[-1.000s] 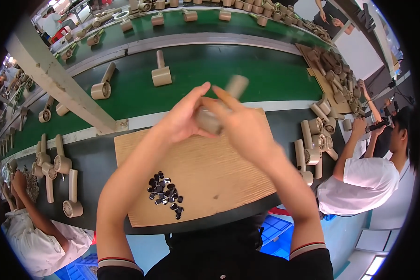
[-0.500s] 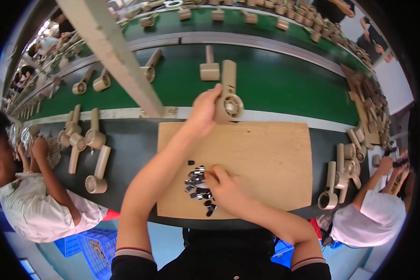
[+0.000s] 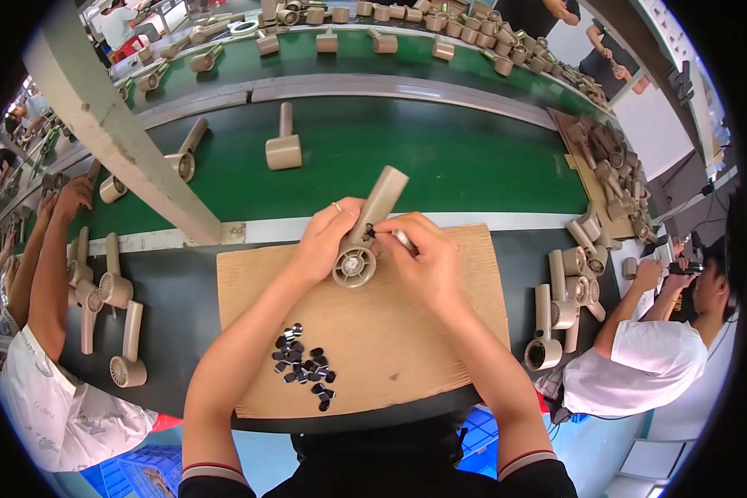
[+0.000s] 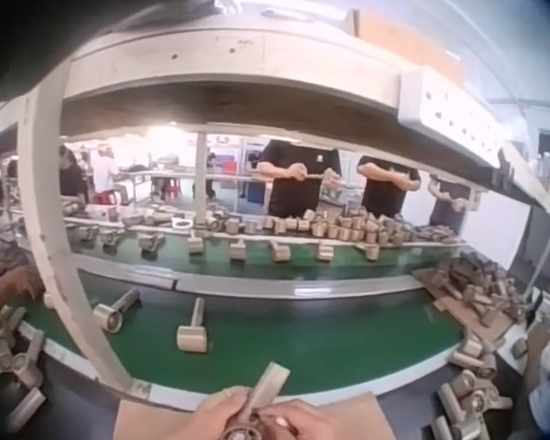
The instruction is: The person assembles small electronic components into plastic housings on a work board, using a positioning tool to place the components precisely.
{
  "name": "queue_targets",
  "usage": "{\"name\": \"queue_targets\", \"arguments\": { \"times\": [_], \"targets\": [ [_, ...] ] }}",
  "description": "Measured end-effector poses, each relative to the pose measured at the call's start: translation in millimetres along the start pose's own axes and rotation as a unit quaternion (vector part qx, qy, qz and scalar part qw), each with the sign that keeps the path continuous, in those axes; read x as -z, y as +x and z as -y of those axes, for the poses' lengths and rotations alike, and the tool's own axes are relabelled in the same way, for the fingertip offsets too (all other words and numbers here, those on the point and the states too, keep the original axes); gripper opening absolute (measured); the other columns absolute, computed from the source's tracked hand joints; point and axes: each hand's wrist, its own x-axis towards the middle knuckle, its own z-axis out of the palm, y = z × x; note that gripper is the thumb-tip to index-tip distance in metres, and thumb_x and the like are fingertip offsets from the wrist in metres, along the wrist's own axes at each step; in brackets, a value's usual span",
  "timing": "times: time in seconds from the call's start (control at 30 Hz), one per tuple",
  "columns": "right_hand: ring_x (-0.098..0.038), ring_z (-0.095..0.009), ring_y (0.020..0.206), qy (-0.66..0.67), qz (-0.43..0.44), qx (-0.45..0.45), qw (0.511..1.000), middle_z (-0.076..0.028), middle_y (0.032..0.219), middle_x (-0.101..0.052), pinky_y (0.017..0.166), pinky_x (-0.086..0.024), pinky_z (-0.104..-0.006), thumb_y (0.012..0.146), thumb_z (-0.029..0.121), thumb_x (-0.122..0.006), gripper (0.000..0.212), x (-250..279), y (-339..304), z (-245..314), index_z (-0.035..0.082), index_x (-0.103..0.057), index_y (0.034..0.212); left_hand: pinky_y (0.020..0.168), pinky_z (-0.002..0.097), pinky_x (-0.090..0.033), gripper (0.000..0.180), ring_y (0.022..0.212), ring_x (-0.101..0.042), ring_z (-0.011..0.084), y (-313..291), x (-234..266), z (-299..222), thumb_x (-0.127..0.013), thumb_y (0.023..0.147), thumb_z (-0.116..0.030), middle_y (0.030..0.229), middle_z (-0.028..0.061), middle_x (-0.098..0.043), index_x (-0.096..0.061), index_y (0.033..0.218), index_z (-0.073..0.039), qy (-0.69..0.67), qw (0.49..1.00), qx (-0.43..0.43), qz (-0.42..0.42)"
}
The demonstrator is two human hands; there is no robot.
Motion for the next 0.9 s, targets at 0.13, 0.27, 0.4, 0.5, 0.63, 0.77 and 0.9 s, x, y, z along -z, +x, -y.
{"name": "queue_targets", "arguments": {
  "times": [0.13,0.27,0.4,0.5,0.63,0.77,0.9],
  "targets": [
    [-0.059,-0.013,0.068,0.036,-0.005,0.033,0.999,-0.007,0.09,-0.067,0.059,-0.047,-0.0244,0.082,-0.004,-0.071,0.014,-13,-7,-15,0.002,-0.071,0.094,0.078,0.0252,-0.046,0.033,0.087,-0.056,0.0095,3,0,3,-0.039,0.103,-0.022,0.099,0.0045,-0.062,-0.058,0.117,0.001,0.042,0.999,-0.015,0.0],
    [-0.065,-0.017,0.075,0.042,-0.027,0.007,0.999,-0.008,0.095,-0.065,0.062,-0.052,-0.0271,0.081,-0.008,-0.069,0.019,-16,-9,-16,0.003,-0.071,0.097,0.08,0.0251,-0.046,0.033,0.09,-0.057,0.0094,1,-5,2,-0.041,0.1,-0.019,0.1,0.0047,-0.062,-0.057,0.121,0.002,0.041,0.999,-0.003,-0.004],
    [-0.063,-0.015,0.076,0.055,-0.034,-0.019,0.998,-0.008,0.096,-0.064,0.062,-0.051,-0.0257,0.08,-0.009,-0.07,0.02,-19,-11,-16,0.003,-0.072,0.097,0.08,0.0252,-0.047,0.034,0.092,-0.057,0.0093,1,1,2,-0.044,0.096,-0.014,0.103,0.006,-0.062,-0.056,0.124,0.001,0.015,1.0,0.017,0.015],
    [-0.062,-0.015,0.072,0.073,-0.024,0.003,0.997,-0.008,0.094,-0.064,0.061,-0.05,-0.0266,0.083,-0.005,-0.069,0.017,-22,-17,-22,0.003,-0.073,0.097,0.077,0.0267,-0.05,0.042,0.088,-0.061,0.0125,1,-1,2,-0.047,0.089,-0.012,0.103,0.0096,-0.065,-0.052,0.129,0.002,0.047,0.999,0.02,0.002],
    [-0.061,-0.02,0.07,0.152,-0.008,-0.021,0.988,-0.01,0.085,-0.062,0.06,-0.05,-0.0309,0.09,0.006,-0.065,0.009,-13,-18,-33,0.0,-0.068,0.095,0.069,0.0263,-0.052,0.061,0.079,-0.066,0.0145,-1,9,-14,-0.051,0.081,-0.003,0.091,0.0137,-0.069,-0.042,0.142,0.002,0.13,0.99,0.011,0.052],
    [-0.064,-0.032,0.062,-0.073,0.1,-0.152,0.981,-0.017,0.067,-0.061,0.056,-0.05,-0.04,0.089,0.011,-0.063,0.015,-7,-8,-25,0.0,-0.053,0.086,0.067,0.0286,-0.054,0.064,0.072,-0.068,0.0161,-3,8,-21,-0.051,0.082,0.003,0.082,0.0122,-0.069,-0.04,0.145,0.0,0.101,0.991,0.032,0.078],
    [-0.064,-0.042,0.069,-0.156,0.151,-0.077,0.973,-0.023,0.07,-0.063,0.061,-0.051,-0.0508,0.082,0.002,-0.06,0.009,-14,-13,-36,-0.003,-0.055,0.088,0.068,0.0289,-0.055,0.067,0.073,-0.068,0.0156,-5,-2,-24,-0.05,0.079,0.004,0.087,0.0126,-0.069,-0.04,0.145,0.0,0.133,0.988,0.035,0.075]
  ]
}}
